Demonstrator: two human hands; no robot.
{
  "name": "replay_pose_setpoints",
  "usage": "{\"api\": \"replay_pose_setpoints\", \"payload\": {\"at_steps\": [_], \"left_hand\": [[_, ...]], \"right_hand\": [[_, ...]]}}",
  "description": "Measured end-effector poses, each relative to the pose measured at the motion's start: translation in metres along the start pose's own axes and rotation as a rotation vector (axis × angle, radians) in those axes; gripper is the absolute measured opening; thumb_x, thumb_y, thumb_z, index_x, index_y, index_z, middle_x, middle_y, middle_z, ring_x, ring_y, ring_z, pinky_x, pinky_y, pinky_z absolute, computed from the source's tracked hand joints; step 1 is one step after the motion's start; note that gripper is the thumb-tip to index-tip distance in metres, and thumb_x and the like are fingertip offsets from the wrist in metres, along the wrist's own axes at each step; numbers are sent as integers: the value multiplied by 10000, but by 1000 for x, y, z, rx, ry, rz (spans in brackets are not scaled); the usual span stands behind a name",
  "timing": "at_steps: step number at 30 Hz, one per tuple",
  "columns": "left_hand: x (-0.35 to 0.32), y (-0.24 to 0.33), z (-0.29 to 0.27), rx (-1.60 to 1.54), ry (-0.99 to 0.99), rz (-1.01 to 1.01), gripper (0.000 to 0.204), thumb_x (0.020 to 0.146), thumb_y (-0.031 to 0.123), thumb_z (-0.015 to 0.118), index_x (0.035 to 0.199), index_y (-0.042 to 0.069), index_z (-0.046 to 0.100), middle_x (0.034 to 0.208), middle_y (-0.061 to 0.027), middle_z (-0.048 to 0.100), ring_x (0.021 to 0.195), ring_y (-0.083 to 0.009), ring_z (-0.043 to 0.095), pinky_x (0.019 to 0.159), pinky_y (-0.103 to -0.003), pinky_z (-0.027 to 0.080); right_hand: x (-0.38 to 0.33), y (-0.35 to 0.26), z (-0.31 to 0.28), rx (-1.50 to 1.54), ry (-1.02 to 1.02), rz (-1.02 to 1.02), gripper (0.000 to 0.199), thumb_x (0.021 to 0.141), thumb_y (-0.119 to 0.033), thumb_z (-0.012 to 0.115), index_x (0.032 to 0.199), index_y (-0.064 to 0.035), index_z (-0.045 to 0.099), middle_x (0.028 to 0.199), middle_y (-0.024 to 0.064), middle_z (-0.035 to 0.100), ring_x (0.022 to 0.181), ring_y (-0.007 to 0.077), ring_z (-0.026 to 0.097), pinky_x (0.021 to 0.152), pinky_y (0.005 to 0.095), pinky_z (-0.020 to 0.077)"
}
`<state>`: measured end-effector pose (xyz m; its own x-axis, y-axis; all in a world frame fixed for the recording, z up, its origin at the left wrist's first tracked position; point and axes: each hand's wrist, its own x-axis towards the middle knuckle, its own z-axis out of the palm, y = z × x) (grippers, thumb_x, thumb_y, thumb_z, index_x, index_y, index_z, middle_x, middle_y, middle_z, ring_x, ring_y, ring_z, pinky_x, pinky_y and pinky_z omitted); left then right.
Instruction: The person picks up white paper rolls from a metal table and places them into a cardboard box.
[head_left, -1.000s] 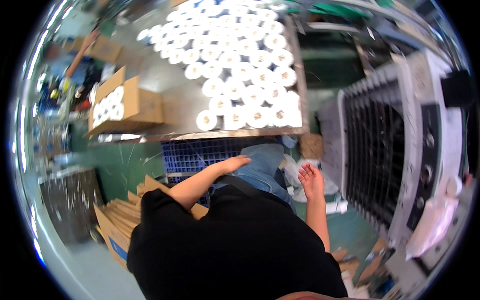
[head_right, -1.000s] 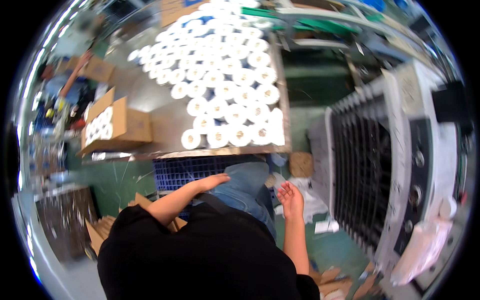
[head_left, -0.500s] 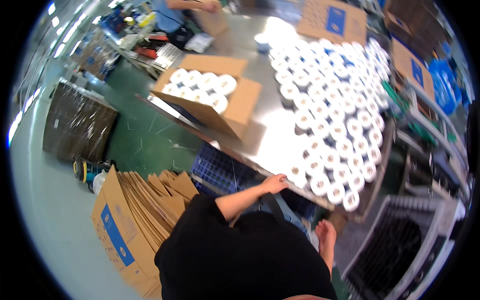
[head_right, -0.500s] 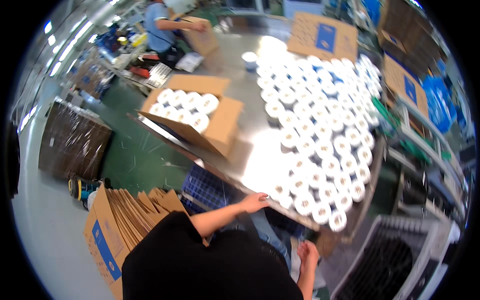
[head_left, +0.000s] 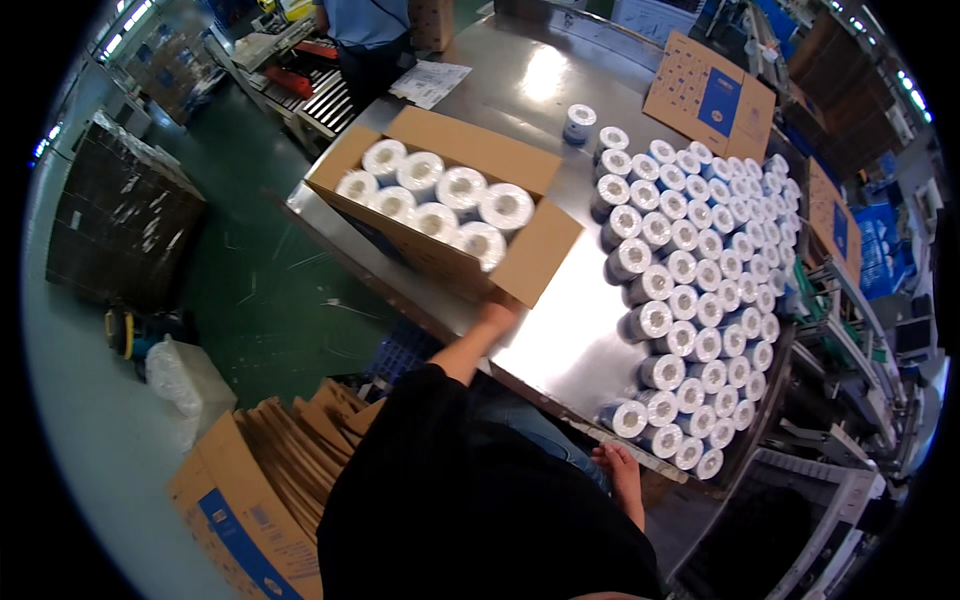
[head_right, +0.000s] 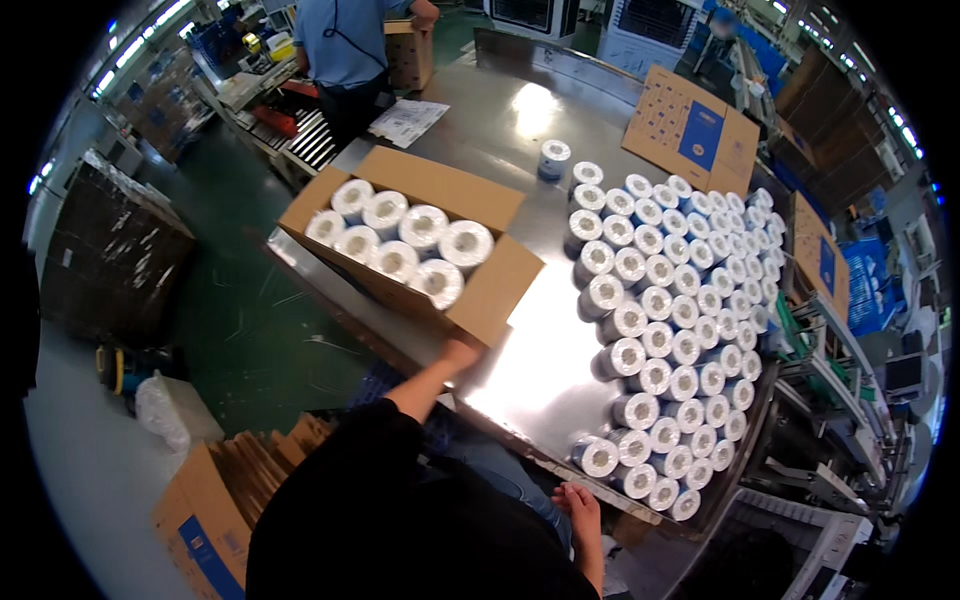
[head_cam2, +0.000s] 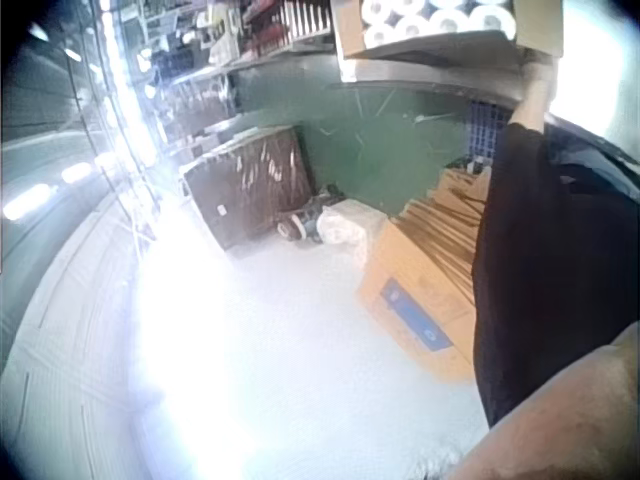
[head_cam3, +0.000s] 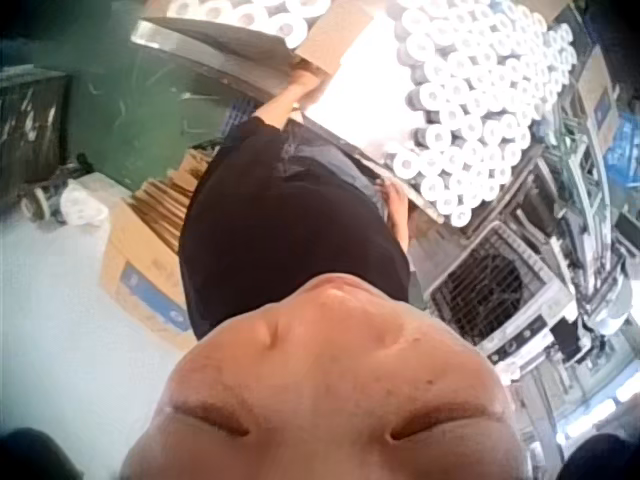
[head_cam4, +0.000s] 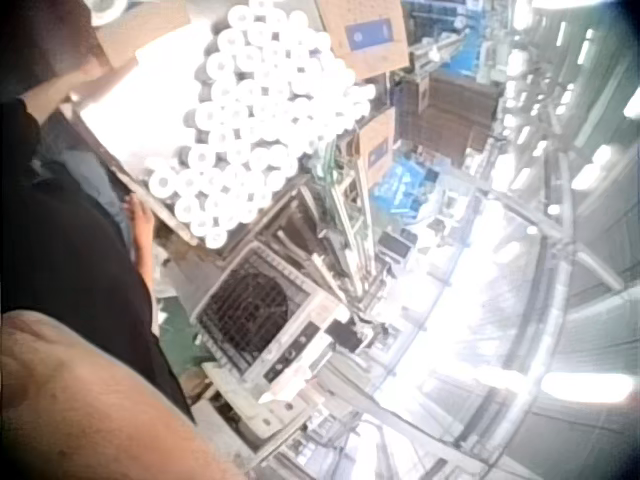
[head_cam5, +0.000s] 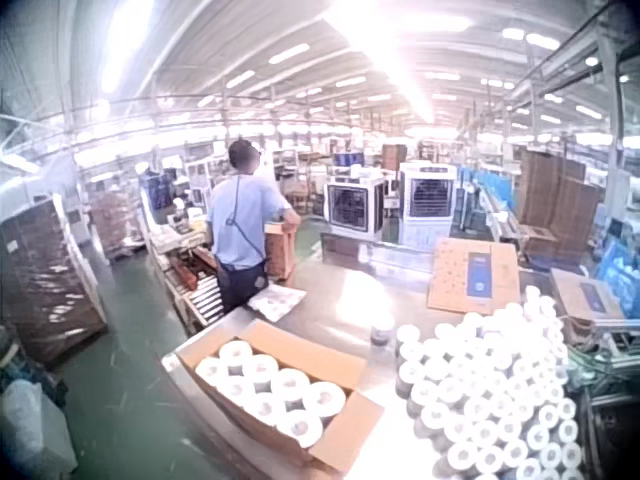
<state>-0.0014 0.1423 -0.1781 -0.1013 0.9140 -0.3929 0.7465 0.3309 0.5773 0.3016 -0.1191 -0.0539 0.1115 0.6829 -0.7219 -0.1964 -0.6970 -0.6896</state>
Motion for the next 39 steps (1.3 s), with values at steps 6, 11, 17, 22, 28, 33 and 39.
{"api": "replay_pose_setpoints", "payload": {"at_steps": [6,11,17,22,28,33,39], "left_hand": [[126,-54,-95,184,149,284,478,824,447,476,1084,64,594,1167,-178,557,1079,-341,524,898,-394,433],[158,-54,-120,126,-116,-18,463,888,326,421,1205,-2,502,1218,-198,528,1118,-335,513,927,-388,413],[60,-91,-9,20,-203,457,288,834,167,530,1021,-50,557,931,-160,614,840,-239,579,765,-344,457],[-101,-5,-4,549,-468,432,458,864,417,357,913,43,618,911,-222,607,918,-407,567,761,-468,444],[-48,-60,28,634,-463,827,293,889,302,479,968,53,611,924,-156,600,840,-312,584,718,-425,477],[-49,-39,30,780,-504,752,283,872,264,483,1010,44,596,959,-184,590,871,-354,569,744,-449,468],[-80,-36,71,717,-172,659,370,864,349,434,884,33,626,845,-182,613,770,-392,563,686,-515,430]], "right_hand": [[-1,8,2,80,223,85,285,855,-240,550,1021,-11,588,896,91,651,740,159,618,678,284,495],[34,4,10,-28,118,59,254,854,-266,547,847,-33,648,714,27,623,646,113,581,583,214,440],[82,-7,20,-160,193,-141,291,810,-275,572,868,3,634,775,88,653,607,167,620,542,303,504],[93,18,22,-607,79,-214,330,808,-370,584,830,-51,661,771,85,667,703,193,627,665,335,482],[74,22,9,-526,89,-193,335,803,-365,575,790,-43,667,699,82,660,615,194,628,608,331,489],[66,25,-27,-474,140,-340,335,807,-348,568,781,-27,659,689,72,652,550,167,626,540,310,495],[22,40,-156,322,374,-290,296,857,-308,558,936,-27,613,844,74,633,665,161,617,561,277,498]]}}
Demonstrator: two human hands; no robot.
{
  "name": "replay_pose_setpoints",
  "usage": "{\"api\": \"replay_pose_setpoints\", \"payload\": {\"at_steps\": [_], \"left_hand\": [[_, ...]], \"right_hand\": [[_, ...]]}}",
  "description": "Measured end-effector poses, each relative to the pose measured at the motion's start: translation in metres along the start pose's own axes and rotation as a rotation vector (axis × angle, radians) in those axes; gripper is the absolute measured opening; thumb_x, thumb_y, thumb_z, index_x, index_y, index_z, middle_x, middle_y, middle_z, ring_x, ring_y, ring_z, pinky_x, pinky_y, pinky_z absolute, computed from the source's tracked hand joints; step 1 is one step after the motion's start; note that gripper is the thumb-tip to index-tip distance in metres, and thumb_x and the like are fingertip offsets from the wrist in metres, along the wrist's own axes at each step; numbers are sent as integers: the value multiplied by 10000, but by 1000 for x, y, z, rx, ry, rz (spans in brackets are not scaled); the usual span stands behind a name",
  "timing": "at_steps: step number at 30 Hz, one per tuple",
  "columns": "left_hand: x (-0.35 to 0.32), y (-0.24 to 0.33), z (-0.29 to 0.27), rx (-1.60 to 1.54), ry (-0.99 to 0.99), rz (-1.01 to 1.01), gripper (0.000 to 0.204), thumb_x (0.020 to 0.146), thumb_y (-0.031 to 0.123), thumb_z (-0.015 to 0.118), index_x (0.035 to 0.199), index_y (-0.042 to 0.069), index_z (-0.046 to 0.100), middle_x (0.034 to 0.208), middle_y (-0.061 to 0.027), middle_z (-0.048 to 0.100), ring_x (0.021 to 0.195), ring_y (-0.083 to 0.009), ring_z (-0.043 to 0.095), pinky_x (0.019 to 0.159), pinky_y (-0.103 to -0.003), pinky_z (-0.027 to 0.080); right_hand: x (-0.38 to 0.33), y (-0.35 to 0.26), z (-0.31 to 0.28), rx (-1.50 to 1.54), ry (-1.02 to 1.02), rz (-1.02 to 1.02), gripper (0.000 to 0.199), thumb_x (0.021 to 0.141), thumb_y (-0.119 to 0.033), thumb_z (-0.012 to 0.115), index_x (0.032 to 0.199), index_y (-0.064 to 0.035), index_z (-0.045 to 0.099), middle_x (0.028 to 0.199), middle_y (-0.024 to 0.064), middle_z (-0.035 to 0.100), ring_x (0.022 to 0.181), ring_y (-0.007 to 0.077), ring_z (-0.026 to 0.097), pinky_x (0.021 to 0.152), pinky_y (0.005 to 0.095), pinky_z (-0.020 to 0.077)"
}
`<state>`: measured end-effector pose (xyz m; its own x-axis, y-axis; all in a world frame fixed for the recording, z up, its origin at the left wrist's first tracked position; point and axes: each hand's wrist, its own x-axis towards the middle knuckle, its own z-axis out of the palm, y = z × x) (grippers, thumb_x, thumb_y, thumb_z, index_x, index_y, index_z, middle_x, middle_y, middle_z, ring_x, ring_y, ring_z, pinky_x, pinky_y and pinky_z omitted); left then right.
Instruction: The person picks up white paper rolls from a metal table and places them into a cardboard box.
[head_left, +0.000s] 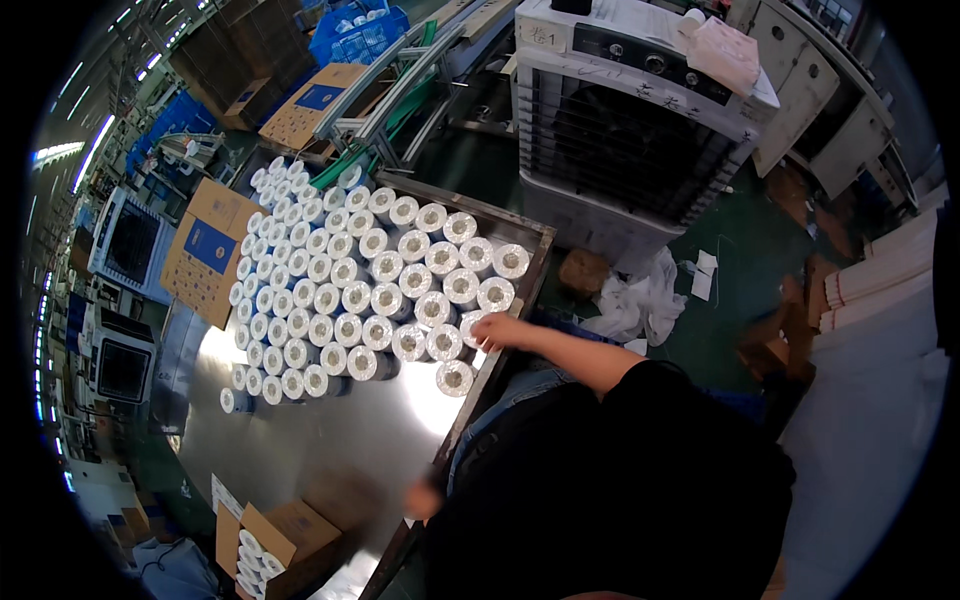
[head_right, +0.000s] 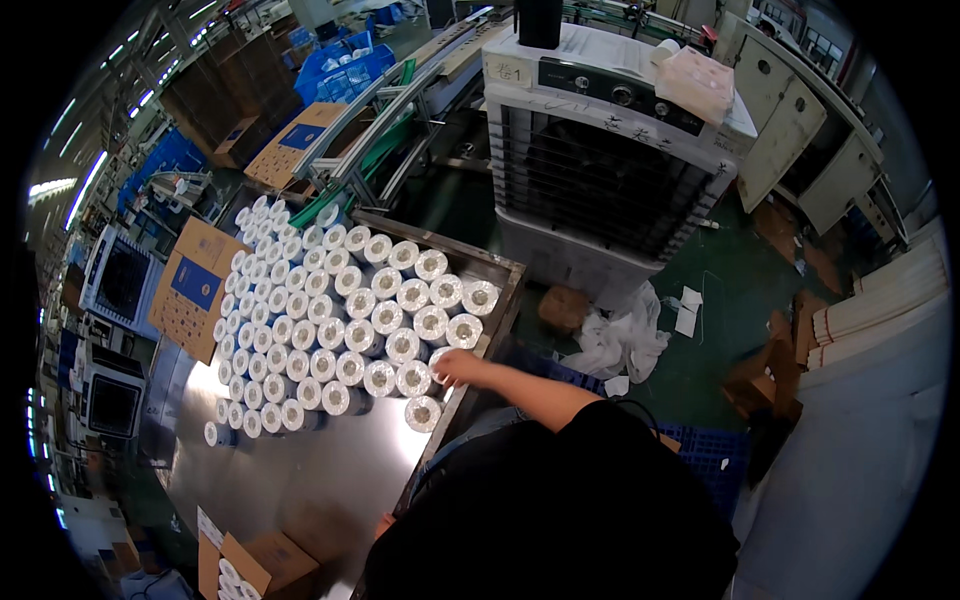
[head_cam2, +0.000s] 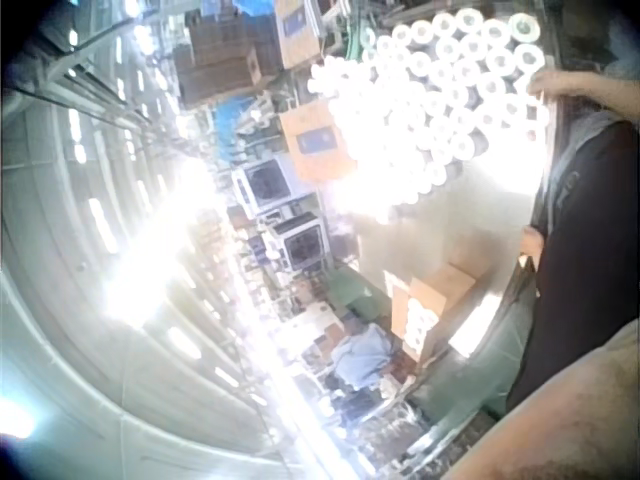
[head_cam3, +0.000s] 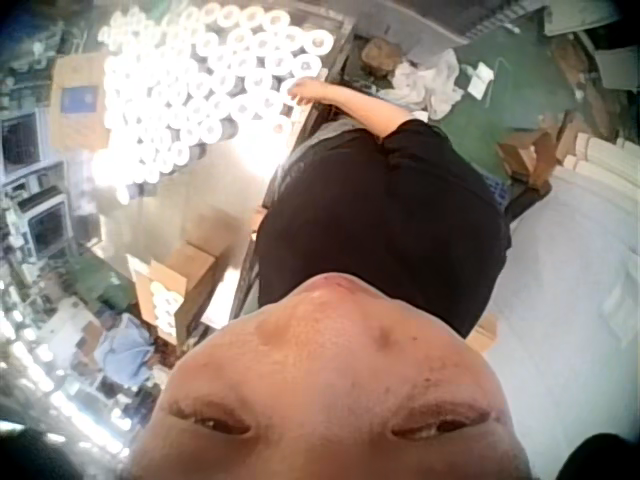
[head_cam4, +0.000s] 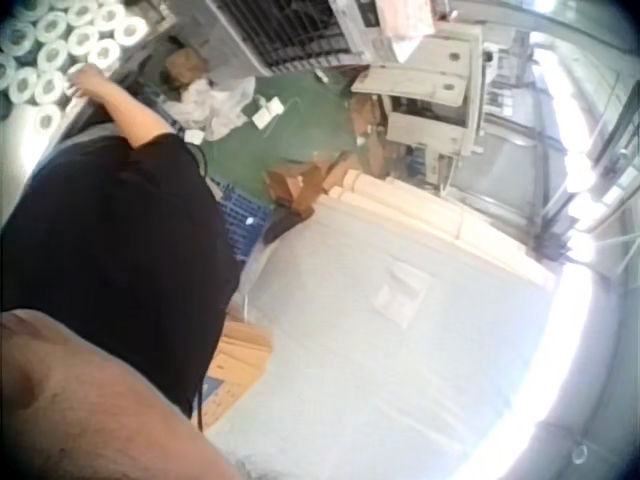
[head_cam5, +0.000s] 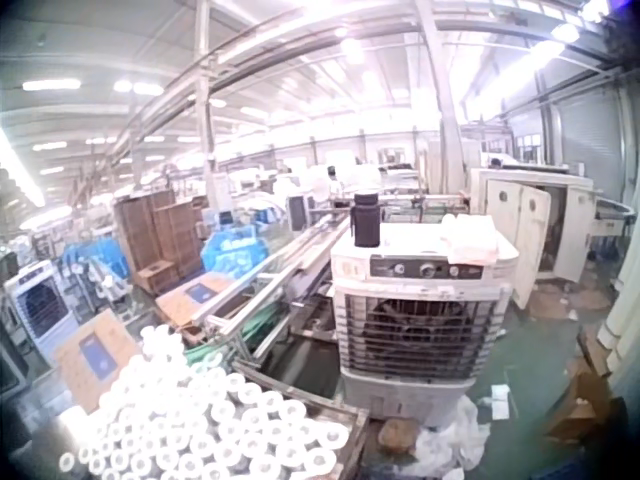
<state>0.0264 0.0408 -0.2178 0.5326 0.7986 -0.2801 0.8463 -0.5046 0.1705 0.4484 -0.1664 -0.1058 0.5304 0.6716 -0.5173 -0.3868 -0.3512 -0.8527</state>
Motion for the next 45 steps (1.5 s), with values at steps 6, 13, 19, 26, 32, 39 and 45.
{"api": "replay_pose_setpoints", "payload": {"at_steps": [6,13,19,26,32,39,45], "left_hand": [[-18,94,8,185,337,23,412,854,422,456,808,49,625,799,-146,619,761,-352,574,665,-497,414],[-15,153,1,258,162,-241,382,847,424,491,920,61,588,954,-121,594,946,-312,536,749,-475,426],[-28,175,-18,172,74,-117,367,854,315,516,1024,-9,537,1009,-216,546,1019,-389,465,850,-510,385],[-25,189,12,-33,368,-26,423,789,242,580,1087,-49,506,1106,-251,509,1052,-416,443,961,-497,323],[-36,209,5,-83,208,-108,514,858,248,505,1220,-104,411,1288,-301,372,1205,-441,331,1033,-485,248],[-46,203,-2,-259,167,-181,508,878,245,489,1239,-100,396,1305,-297,361,1233,-417,322,1051,-431,243],[-62,171,28,-225,211,-286,509,881,284,497,1240,-68,425,1287,-264,404,1208,-380,376,1020,-413,302]], "right_hand": [[-29,-26,-176,372,426,58,268,835,-276,574,946,-34,600,834,81,635,683,171,625,592,277,517],[-51,-34,-352,744,742,-157,286,871,-340,536,876,-55,565,799,90,625,657,218,624,545,328,513],[-42,-78,-455,1032,924,-486,446,825,-329,630,1090,-5,475,1021,145,554,850,285,604,709,386,529],[-24,-106,-493,1270,869,-577,408,909,-256,505,1182,29,402,1112,224,526,923,331,585,773,404,521],[-16,-99,-498,1197,952,-608,317,936,-184,406,1111,79,418,1093,244,534,962,343,578,822,404,517],[-7,-93,-493,1095,938,-708,276,931,-131,390,1083,98,418,1050,250,545,970,353,574,857,405,511],[-9,-84,-494,1088,1009,-735,250,929,-127,410,1057,86,428,1019,240,552,942,360,585,842,422,518]]}}
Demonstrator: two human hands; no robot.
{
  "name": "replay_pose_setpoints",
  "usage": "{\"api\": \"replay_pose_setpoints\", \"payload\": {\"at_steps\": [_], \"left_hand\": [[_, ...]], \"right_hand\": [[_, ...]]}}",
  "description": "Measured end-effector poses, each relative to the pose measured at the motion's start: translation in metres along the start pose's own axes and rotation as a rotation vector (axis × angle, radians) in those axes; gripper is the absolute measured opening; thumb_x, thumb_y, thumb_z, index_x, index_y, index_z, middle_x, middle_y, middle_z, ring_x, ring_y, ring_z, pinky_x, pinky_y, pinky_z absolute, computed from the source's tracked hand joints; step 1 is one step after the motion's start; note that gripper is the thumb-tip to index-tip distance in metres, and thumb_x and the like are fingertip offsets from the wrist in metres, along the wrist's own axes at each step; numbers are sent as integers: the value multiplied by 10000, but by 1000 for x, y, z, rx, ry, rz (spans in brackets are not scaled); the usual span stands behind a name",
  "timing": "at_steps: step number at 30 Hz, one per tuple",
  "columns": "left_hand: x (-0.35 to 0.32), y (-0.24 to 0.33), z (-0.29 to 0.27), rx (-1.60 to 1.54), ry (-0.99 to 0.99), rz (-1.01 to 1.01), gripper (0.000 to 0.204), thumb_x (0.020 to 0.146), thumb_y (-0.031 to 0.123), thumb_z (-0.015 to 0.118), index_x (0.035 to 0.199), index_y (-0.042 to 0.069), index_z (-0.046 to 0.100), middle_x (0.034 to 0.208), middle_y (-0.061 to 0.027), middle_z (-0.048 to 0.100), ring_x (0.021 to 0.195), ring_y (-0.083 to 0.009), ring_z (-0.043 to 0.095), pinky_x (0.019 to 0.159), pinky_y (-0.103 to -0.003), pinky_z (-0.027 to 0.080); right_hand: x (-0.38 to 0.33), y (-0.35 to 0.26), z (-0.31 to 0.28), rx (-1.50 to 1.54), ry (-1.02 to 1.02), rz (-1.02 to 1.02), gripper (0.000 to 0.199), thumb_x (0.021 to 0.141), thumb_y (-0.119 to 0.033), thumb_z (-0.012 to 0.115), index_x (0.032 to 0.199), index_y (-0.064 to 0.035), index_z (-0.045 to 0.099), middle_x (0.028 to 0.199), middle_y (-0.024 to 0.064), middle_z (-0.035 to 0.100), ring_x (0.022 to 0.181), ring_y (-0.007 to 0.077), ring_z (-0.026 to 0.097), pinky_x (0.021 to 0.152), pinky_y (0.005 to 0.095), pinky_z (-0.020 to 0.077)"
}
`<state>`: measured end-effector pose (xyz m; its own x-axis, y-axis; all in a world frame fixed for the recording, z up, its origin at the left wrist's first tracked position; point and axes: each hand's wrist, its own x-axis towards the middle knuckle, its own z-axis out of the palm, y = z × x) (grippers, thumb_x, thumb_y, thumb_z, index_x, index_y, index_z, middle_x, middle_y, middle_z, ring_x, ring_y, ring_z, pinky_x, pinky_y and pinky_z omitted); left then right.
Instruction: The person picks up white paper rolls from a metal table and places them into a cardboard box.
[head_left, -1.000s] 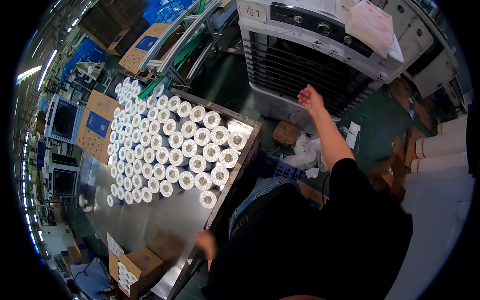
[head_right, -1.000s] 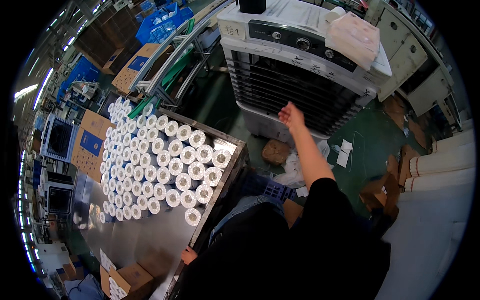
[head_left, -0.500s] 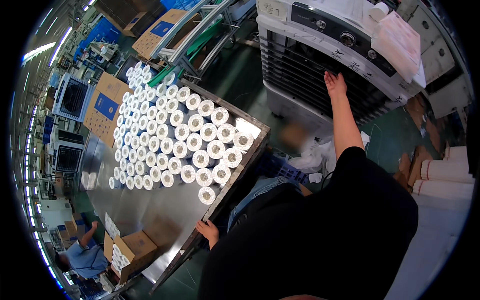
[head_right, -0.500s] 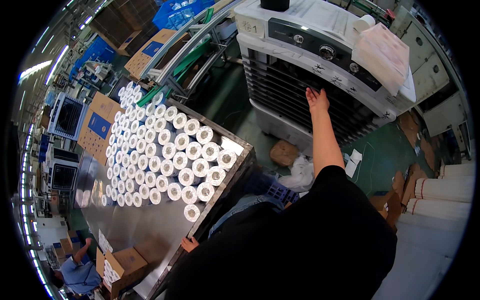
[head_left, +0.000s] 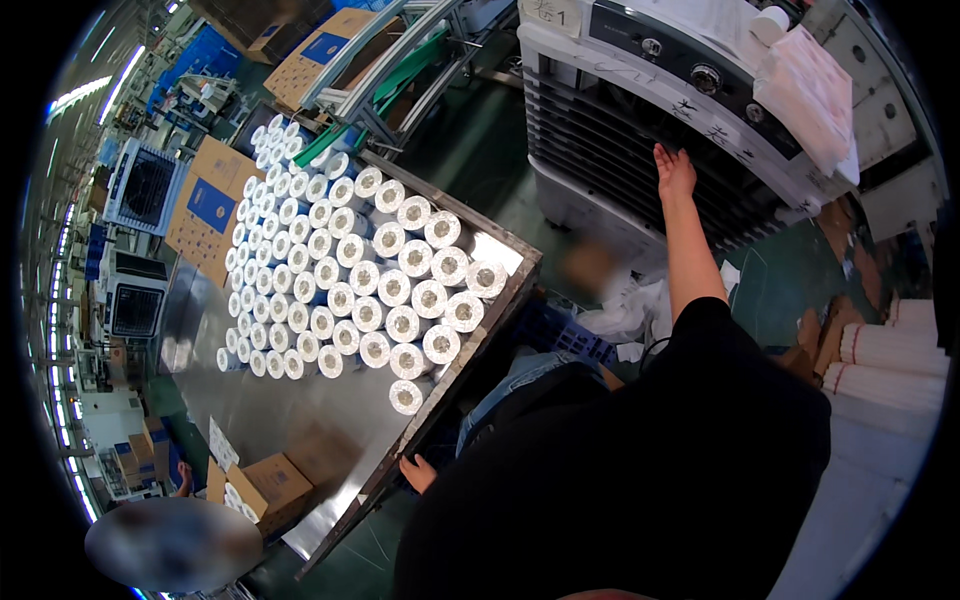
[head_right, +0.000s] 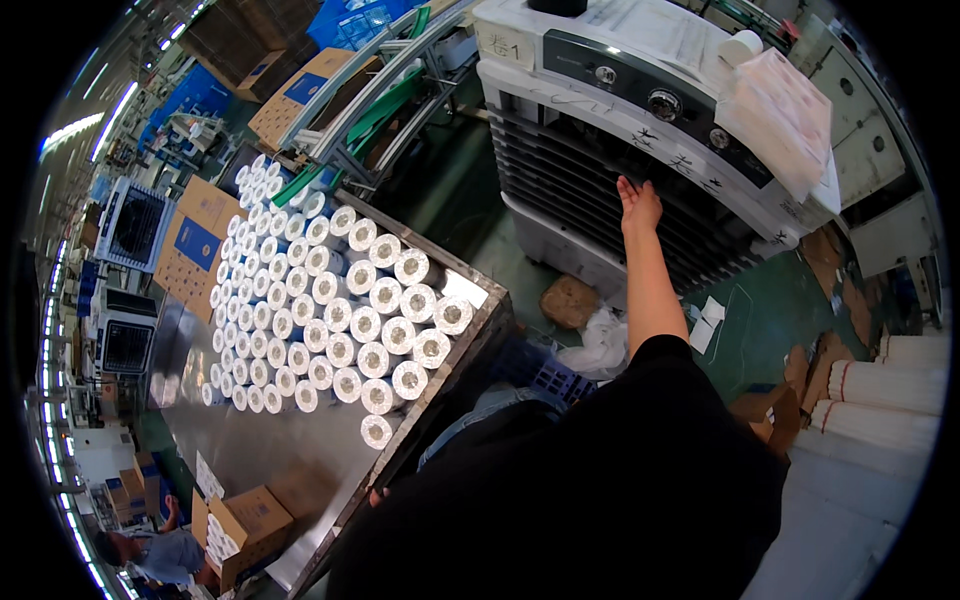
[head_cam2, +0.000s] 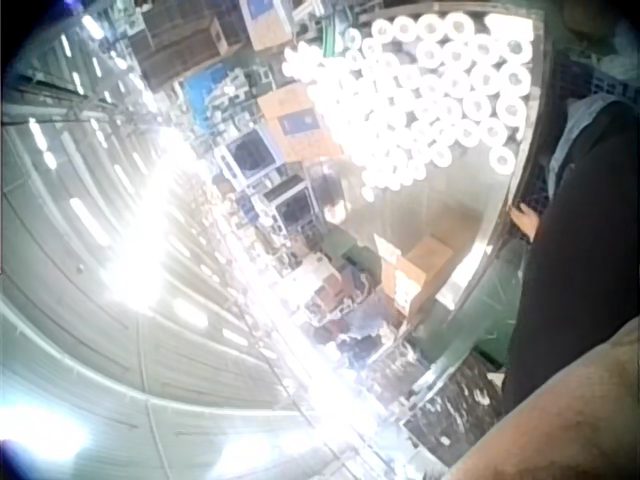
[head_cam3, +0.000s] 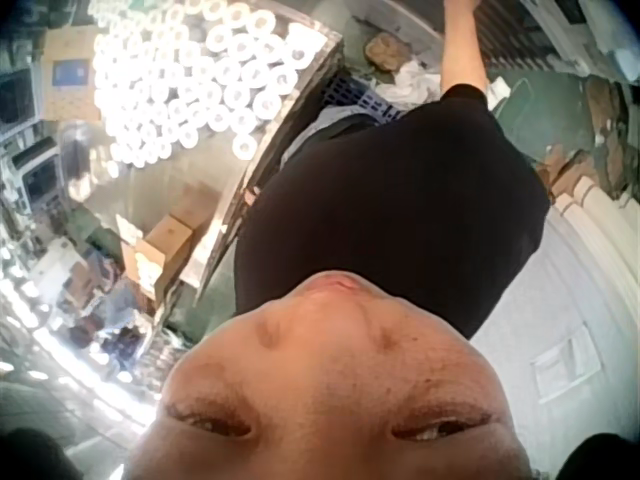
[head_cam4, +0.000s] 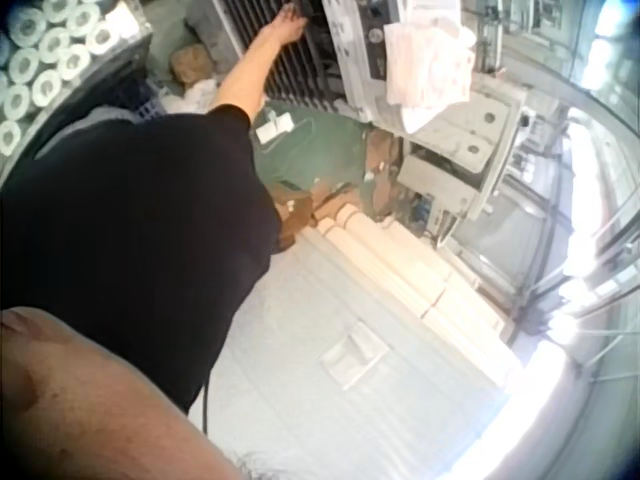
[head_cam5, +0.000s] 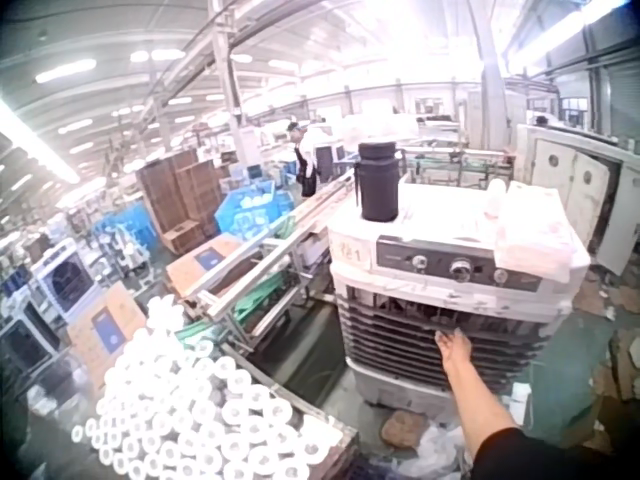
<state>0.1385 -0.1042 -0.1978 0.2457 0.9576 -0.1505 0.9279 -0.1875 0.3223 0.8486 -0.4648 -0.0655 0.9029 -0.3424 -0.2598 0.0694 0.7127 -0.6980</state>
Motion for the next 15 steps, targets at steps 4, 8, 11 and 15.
{"api": "replay_pose_setpoints", "payload": {"at_steps": [4,8,11,15], "left_hand": [[-1,-63,37,-21,5,-44,534,864,335,519,1235,-42,448,1262,-237,437,1182,-373,399,1004,-412,325],[6,-67,53,-16,-97,-97,529,863,354,519,1228,-26,465,1248,-228,452,1178,-371,400,1000,-413,331],[13,-67,57,2,-135,-71,534,864,360,518,1229,-25,462,1253,-225,447,1178,-373,398,998,-422,330],[7,-62,44,-39,-94,9,541,859,340,529,1233,-42,441,1257,-240,435,1183,-380,390,1001,-437,321]], "right_hand": [[7,12,-3,63,-69,2,227,932,-118,425,1043,72,372,972,234,520,872,364,604,775,444,546],[1,8,-4,51,-37,-22,233,940,-147,428,1027,68,402,983,218,523,856,335,604,773,426,546],[-11,-2,7,7,3,24,262,946,-177,427,1062,57,404,1012,208,534,855,300,604,753,392,545],[-26,0,11,-64,-45,70,366,933,-270,462,1155,16,406,1075,183,558,900,283,599,764,376,526]]}}
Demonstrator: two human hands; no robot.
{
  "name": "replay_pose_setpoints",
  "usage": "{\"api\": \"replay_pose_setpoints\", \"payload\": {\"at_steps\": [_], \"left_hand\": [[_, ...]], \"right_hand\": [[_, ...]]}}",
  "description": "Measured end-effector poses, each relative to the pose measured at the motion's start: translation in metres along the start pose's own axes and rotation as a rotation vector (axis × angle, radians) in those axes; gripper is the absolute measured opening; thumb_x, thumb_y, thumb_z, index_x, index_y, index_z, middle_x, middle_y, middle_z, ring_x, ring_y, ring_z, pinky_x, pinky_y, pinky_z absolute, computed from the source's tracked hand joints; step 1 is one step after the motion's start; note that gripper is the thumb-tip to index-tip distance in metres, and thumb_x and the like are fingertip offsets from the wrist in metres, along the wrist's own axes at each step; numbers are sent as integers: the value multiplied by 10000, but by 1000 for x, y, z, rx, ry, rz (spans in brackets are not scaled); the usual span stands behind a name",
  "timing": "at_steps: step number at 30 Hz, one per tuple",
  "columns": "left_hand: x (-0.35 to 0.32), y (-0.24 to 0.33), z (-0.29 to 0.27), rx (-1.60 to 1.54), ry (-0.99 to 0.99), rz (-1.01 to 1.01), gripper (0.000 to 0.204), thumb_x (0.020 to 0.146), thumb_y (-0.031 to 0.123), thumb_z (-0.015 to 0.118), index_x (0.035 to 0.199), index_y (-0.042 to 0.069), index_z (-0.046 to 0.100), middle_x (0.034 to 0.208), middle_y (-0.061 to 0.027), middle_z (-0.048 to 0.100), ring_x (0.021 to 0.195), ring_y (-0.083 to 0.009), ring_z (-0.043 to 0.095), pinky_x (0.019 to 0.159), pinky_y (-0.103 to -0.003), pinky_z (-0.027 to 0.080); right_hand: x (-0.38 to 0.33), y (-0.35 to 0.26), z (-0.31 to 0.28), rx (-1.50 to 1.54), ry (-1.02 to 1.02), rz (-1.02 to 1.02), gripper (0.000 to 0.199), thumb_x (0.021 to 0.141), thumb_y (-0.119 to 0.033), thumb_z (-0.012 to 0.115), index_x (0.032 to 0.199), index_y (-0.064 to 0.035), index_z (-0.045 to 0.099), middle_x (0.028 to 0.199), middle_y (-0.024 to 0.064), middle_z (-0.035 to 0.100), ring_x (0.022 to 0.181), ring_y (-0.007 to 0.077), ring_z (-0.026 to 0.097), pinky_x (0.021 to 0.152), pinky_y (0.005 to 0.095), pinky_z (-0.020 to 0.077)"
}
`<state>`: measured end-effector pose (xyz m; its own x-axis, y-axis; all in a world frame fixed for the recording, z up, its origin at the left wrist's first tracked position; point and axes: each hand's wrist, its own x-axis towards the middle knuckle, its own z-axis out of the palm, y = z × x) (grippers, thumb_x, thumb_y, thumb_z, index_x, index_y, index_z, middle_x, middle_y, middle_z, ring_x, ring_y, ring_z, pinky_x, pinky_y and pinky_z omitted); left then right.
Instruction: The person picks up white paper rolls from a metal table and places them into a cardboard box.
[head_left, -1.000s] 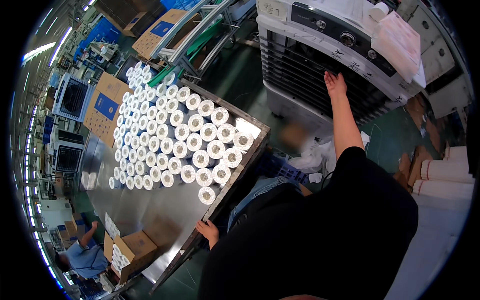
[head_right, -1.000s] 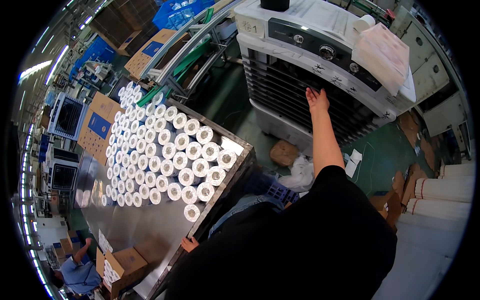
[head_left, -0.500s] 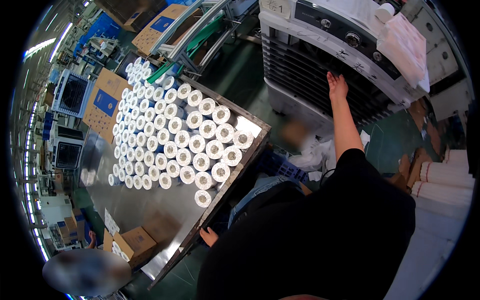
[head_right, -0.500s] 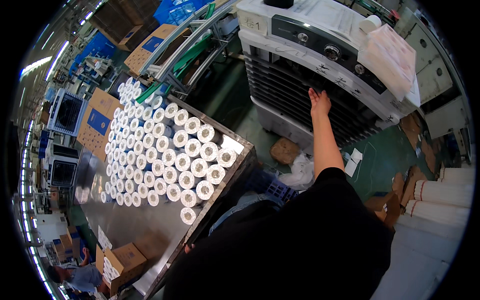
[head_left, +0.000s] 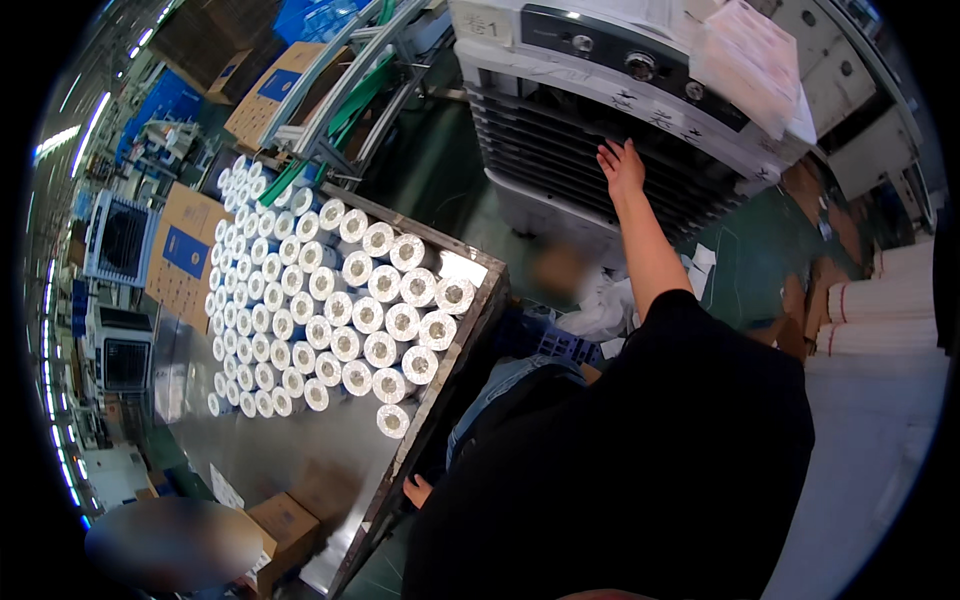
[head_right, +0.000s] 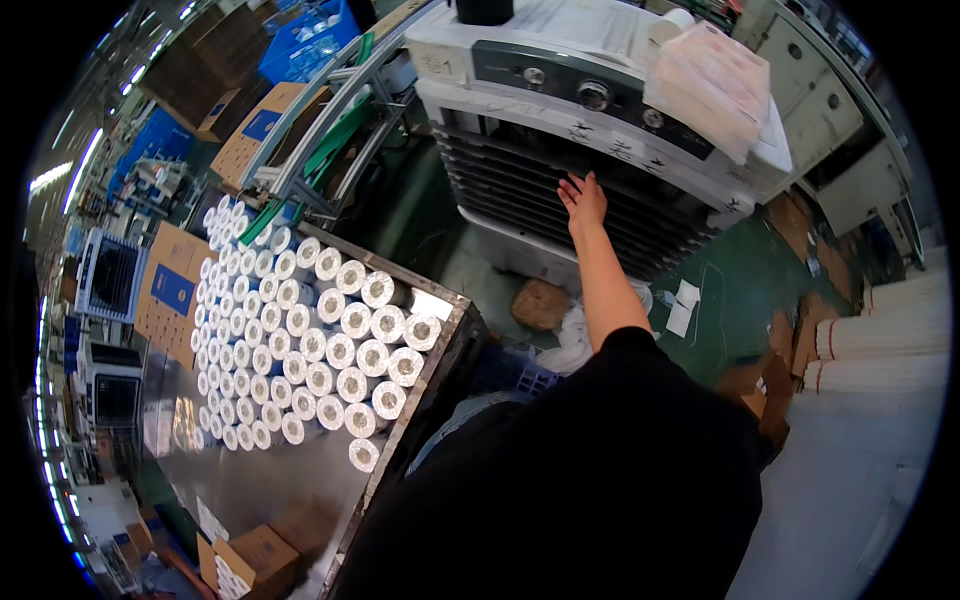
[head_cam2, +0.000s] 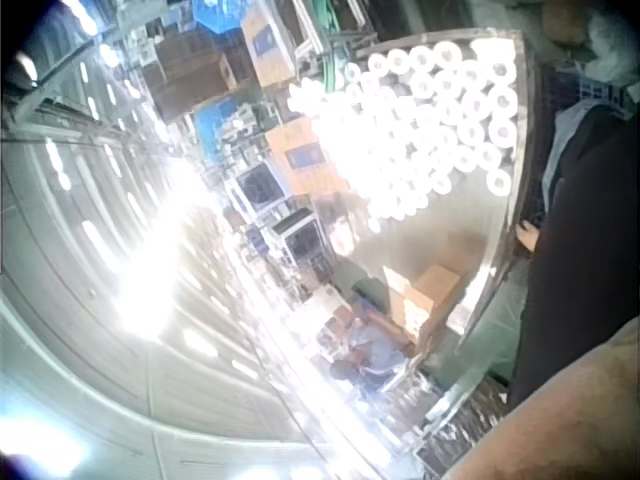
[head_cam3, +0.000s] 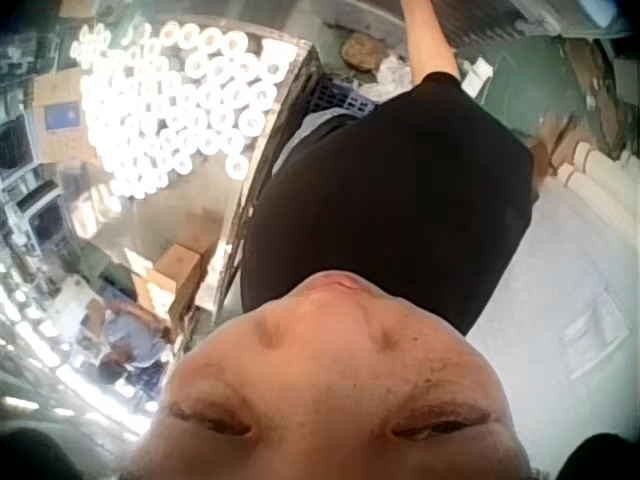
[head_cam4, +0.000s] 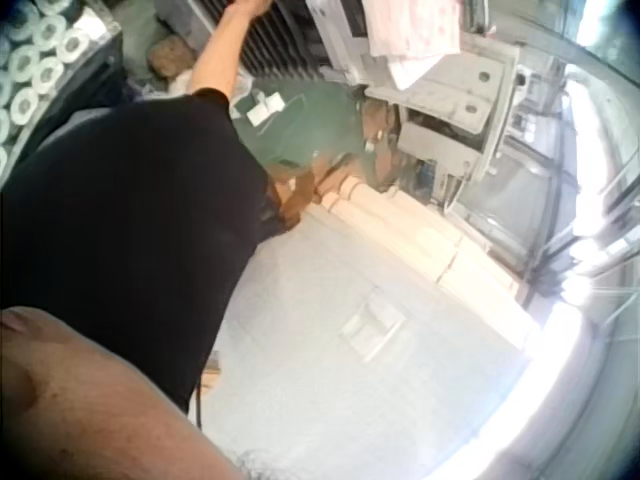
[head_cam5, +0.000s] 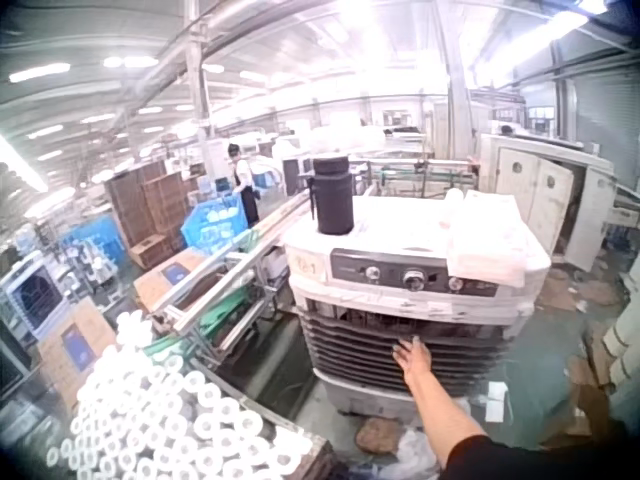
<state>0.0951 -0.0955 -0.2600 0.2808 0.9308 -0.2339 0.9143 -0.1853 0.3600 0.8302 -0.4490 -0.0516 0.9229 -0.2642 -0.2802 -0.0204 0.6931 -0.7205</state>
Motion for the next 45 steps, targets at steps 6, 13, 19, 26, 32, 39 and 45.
{"api": "replay_pose_setpoints", "payload": {"at_steps": [6,13,19,26,32,39,45], "left_hand": [[-30,53,-93,10,153,110,491,828,203,574,1223,-55,437,1281,-280,400,1210,-407,359,1027,-421,292],[-108,1,-213,317,559,-164,498,776,208,586,1206,-15,473,1328,-245,376,1227,-404,352,1015,-457,295],[-220,22,-289,589,632,-673,506,749,200,602,1206,22,477,1350,-179,362,1296,-363,260,1038,-509,230],[-325,42,-283,662,461,-1324,668,785,302,597,1346,61,326,1432,-156,238,1333,-347,192,1050,-532,212],[-381,-1,-273,203,639,-1458,702,845,483,467,1360,39,293,1399,-218,272,1293,-407,243,992,-598,259],[-340,-68,-316,165,542,-1559,769,813,517,497,1363,26,278,1393,-222,287,1260,-417,290,935,-638,293],[-294,-110,-362,131,558,-1701,648,822,353,533,1333,6,339,1367,-235,327,1183,-437,403,838,-662,370]], "right_hand": [[-53,82,-30,-154,-146,374,408,882,-393,527,1094,-44,543,976,132,624,797,231,606,679,317,504],[-220,172,-28,-962,-767,144,259,923,-260,489,910,-22,588,792,52,631,662,121,572,623,234,449],[-321,204,-9,-1190,-1769,-422,283,840,-175,573,1055,8,560,1011,179,573,968,310,532,865,383,408],[-328,256,-7,-1434,-2387,-271,486,809,-277,605,1151,57,510,1112,259,555,1041,380,524,895,416,409],[-351,295,9,-1567,-2547,-188,453,847,-387,540,1022,28,593,861,218,635,820,375,610,733,408,470],[-363,314,-6,-1451,-2497,-295,445,885,-376,471,901,35,641,762,267,610,752,422,588,706,473,449],[-359,315,-6,-1459,-2403,-79,410,874,-373,497,884,6,654,797,236,628,788,388,605,712,452,453]]}}
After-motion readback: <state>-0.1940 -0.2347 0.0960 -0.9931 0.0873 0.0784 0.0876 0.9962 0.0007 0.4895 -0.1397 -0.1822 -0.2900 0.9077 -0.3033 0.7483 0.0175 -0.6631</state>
